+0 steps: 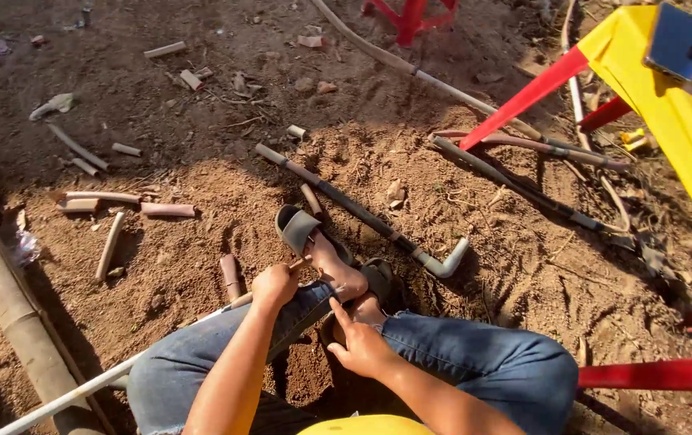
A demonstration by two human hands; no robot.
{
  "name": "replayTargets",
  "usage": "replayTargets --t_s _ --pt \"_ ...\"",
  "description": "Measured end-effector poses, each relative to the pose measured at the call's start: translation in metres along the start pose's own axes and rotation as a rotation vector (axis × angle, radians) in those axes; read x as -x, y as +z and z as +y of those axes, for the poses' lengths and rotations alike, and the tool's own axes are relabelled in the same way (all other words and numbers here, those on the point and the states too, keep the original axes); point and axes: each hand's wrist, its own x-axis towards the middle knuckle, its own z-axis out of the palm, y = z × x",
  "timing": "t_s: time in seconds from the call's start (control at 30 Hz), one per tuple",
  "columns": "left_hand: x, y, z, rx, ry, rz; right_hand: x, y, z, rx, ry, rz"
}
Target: The person sits on the ground and uses a file to sharpen the blade of a long-handled tool. They then pick up a small wooden stick and sharpen its tip with the same file.
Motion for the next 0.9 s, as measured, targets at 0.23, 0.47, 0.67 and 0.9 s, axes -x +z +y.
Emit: replayTargets --t_s 0.23,0.47,0.67,0.9 --pt "0.007 -0.018 0.013 -0.041 -0.045 -0.103 0.032 0.003 0.012 -0.031 -0.002 0.022" --pt "0.008 -0.013 0.011 -0.084 -0.031 -0.091 0.008 -0.010 -0.010 0.039 0.086 -0.057" --pt "0.000 -0.010 0.007 -0.125 -0.028 -0.083 0.029 -0.001 0.017 -0.019 0.021 -0.008" --pt "0.001 -0.007 0.008 -0.078 -0.067 -0.062 -0.003 -0.002 0.003 0.050 0.007 -0.016"
